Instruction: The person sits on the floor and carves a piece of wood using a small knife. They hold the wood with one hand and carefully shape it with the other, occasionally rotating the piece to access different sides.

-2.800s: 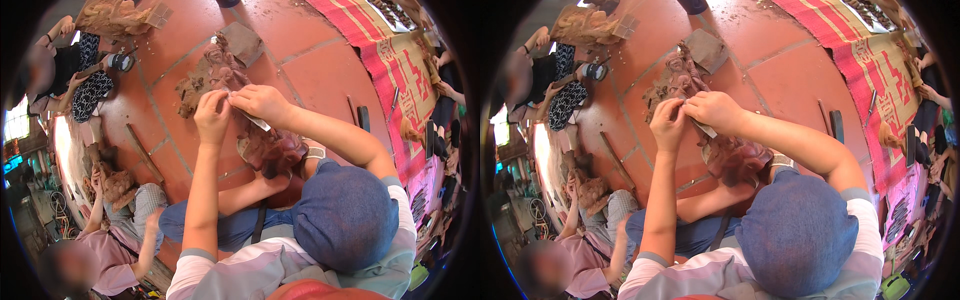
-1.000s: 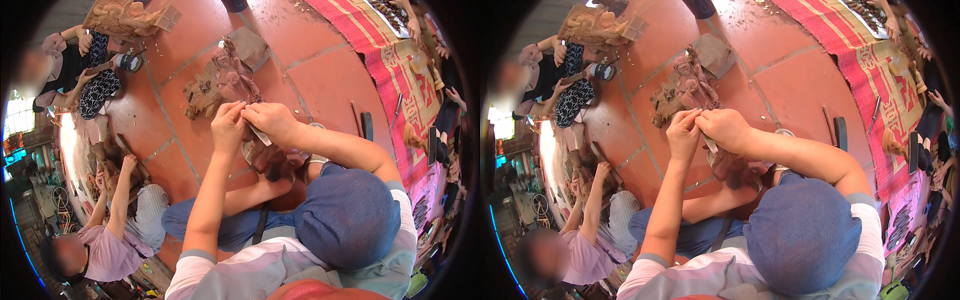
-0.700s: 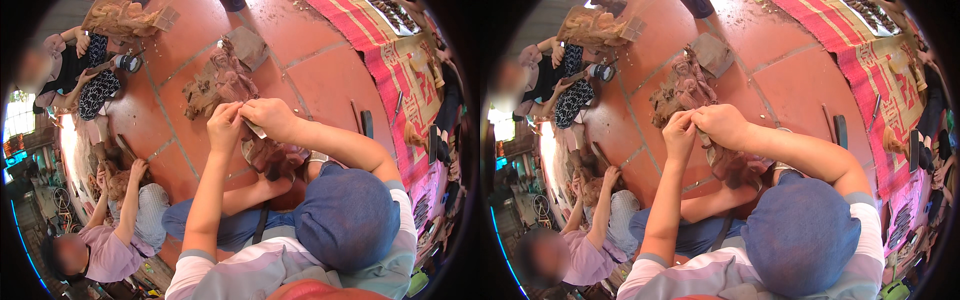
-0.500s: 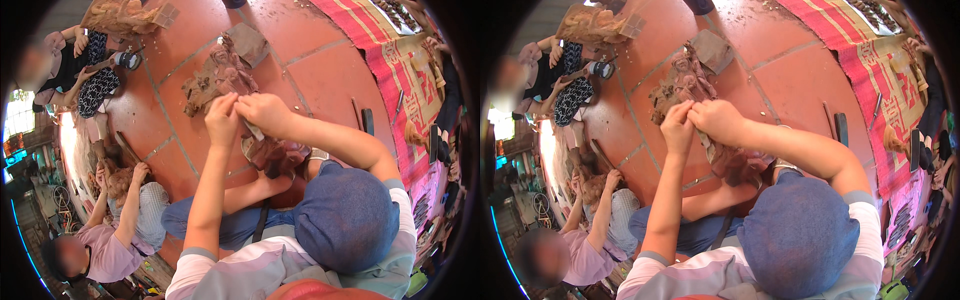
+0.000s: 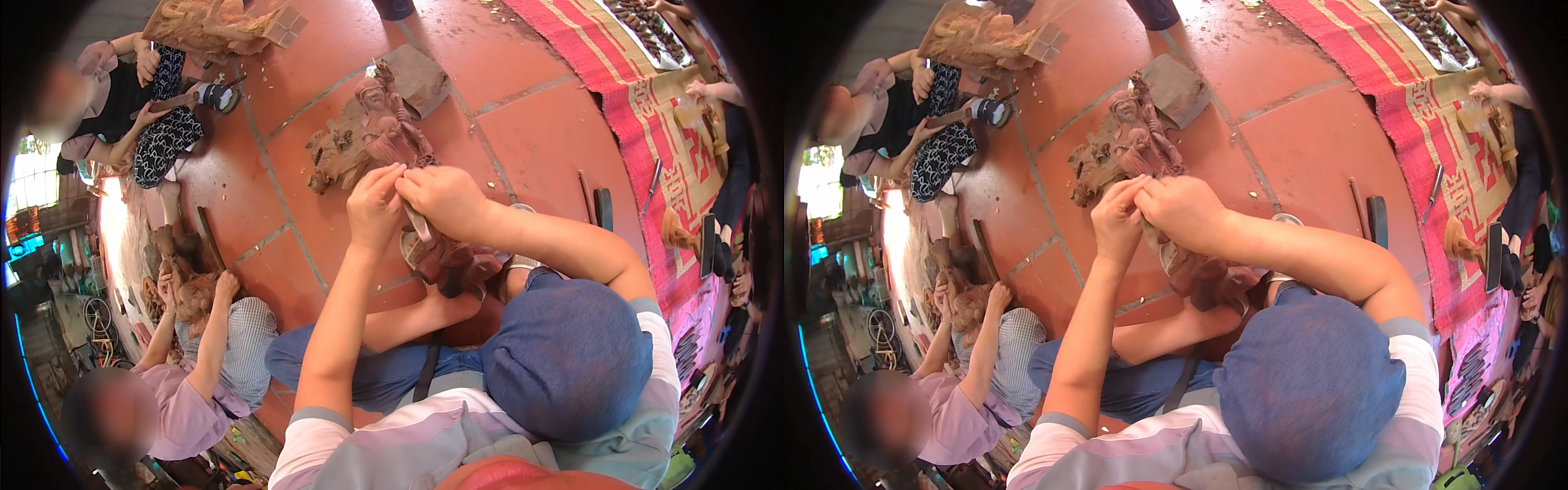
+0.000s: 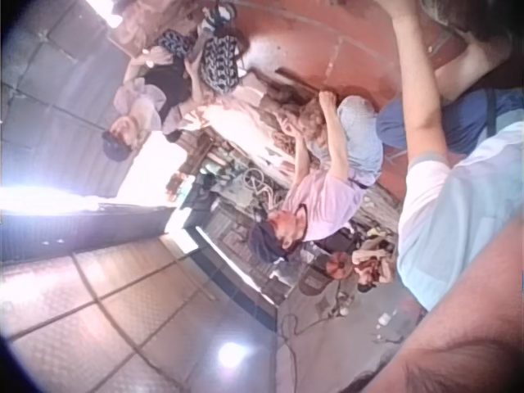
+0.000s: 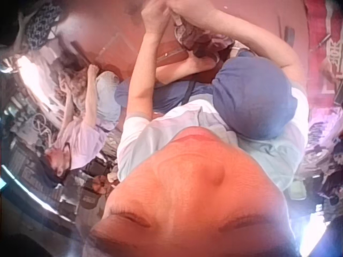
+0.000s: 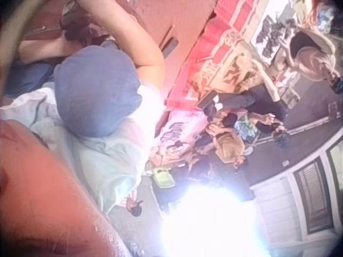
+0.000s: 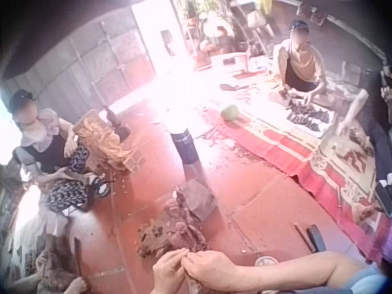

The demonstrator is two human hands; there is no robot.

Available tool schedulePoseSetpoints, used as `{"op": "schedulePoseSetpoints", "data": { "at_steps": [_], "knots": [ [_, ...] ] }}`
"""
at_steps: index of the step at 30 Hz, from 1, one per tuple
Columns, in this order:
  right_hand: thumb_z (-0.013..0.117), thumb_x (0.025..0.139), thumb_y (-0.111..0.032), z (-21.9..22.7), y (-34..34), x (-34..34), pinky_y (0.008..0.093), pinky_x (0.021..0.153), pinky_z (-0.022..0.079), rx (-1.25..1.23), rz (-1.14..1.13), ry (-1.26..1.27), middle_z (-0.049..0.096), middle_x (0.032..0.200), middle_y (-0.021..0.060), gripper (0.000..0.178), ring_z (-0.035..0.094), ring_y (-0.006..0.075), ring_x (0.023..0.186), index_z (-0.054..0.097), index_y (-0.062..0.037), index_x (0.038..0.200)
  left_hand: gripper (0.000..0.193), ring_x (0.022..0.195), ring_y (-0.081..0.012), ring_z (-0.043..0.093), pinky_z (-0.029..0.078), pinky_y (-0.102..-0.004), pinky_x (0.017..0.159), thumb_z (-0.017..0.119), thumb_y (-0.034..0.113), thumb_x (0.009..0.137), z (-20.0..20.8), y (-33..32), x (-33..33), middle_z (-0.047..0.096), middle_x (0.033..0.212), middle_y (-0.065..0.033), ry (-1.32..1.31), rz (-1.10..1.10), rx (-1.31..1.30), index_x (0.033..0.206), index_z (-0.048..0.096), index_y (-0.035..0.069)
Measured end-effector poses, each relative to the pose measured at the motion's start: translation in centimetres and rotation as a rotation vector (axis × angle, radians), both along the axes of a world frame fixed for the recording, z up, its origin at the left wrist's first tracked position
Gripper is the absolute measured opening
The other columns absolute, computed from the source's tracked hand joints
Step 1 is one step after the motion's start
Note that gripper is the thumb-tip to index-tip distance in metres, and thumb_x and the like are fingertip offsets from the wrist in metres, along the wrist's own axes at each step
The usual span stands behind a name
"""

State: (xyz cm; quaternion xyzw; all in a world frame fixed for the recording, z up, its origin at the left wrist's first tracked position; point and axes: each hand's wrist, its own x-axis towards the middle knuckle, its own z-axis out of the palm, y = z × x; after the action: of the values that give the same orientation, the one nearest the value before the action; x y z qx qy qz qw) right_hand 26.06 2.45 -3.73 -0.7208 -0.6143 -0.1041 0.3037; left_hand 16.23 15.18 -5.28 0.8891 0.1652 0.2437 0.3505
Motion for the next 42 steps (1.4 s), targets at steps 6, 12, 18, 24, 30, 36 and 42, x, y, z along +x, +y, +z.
{"op": "schedulePoseSetpoints", "data": {
  "at_steps": [6, 12, 18, 24, 30, 36, 42],
  "knots": [
    [0.058, 0.072, -0.010, -0.2, -0.2, 0.6, 0.0325, 0.068, 0.051, -0.112, -0.007, 0.041, 0.061, 0.093, 0.0072, 0.031, 0.062, 0.0229, 0.078, 0.058, -0.0036, 0.103, 0.025, 0.098, -0.0281, 0.065, 0.053, -0.0347, 0.083, 0.068, 0.000, 0.072, -1.0, 0.2, 1.4, 0.066, 0.100, -0.0122, -0.115, 0.015, 0.119, 0.097, 0.068, 0.004],
    [0.065, 0.077, -0.016, 2.5, -0.8, 0.4, 0.0350, 0.079, 0.054, -0.200, 0.040, 0.232, 0.063, 0.109, 0.0148, 0.035, 0.064, 0.0289, 0.097, 0.059, 0.0008, 0.107, 0.027, 0.098, -0.0281, 0.064, 0.054, -0.0350, 0.083, 0.069, -0.001, 0.071, 0.4, 1.3, 0.6, 0.065, 0.099, -0.0115, -0.055, -0.106, 0.080, 0.097, 0.068, 0.004],
    [0.066, 0.080, -0.017, 2.1, -0.6, -0.4, 0.0384, 0.084, 0.053, 0.007, 0.004, 0.296, 0.059, 0.116, 0.0255, 0.038, 0.062, 0.0353, 0.102, 0.058, 0.0052, 0.110, 0.028, 0.099, -0.0305, 0.063, 0.053, -0.0359, 0.085, 0.066, -0.001, 0.071, 0.2, 2.2, 1.8, 0.065, 0.101, -0.0132, -0.084, -0.030, 0.143, 0.099, 0.067, 0.004],
    [0.061, 0.080, -0.010, 2.4, -1.5, -1.6, 0.0367, 0.079, 0.055, -0.077, 0.053, 0.351, 0.058, 0.114, 0.0274, 0.032, 0.063, 0.0369, 0.098, 0.058, 0.0051, 0.109, 0.033, 0.101, -0.0270, 0.064, 0.053, -0.0342, 0.085, 0.069, -0.001, 0.067, -0.1, 1.1, 0.1, 0.067, 0.104, -0.0122, 0.006, -0.114, 0.005, 0.100, 0.069, 0.005],
    [0.061, 0.082, -0.014, 2.0, -0.5, -1.3, 0.0354, 0.077, 0.055, 0.008, 0.078, 0.277, 0.059, 0.109, 0.0269, 0.032, 0.062, 0.0318, 0.097, 0.057, 0.0084, 0.104, 0.030, 0.097, -0.0316, 0.063, 0.053, -0.0363, 0.083, 0.063, -0.003, 0.070, -0.2, 1.2, 1.4, 0.064, 0.104, -0.0146, -0.113, -0.011, 0.092, 0.100, 0.066, 0.002],
    [0.058, 0.085, -0.012, 4.1, -1.0, -1.8, 0.0379, 0.080, 0.054, -0.247, 0.107, 0.481, 0.057, 0.114, 0.0285, 0.032, 0.062, 0.0379, 0.097, 0.056, 0.0071, 0.111, 0.030, 0.099, -0.0315, 0.063, 0.052, -0.0363, 0.085, 0.064, 0.000, 0.070, 0.3, 0.7, 0.0, 0.065, 0.102, -0.0149, -0.063, -0.114, 0.078, 0.100, 0.067, 0.002],
    [0.056, 0.086, -0.015, 1.9, -0.8, -1.8, 0.0388, 0.091, 0.049, -0.067, 0.091, 0.367, 0.052, 0.117, 0.0325, 0.041, 0.055, 0.0403, 0.110, 0.051, 0.0110, 0.117, 0.029, 0.099, -0.0329, 0.063, 0.053, -0.0373, 0.084, 0.065, 0.003, 0.071, -0.6, 0.3, 0.9, 0.065, 0.101, -0.0159, -0.089, -0.003, 0.114, 0.100, 0.065, 0.003]
  ]
}}
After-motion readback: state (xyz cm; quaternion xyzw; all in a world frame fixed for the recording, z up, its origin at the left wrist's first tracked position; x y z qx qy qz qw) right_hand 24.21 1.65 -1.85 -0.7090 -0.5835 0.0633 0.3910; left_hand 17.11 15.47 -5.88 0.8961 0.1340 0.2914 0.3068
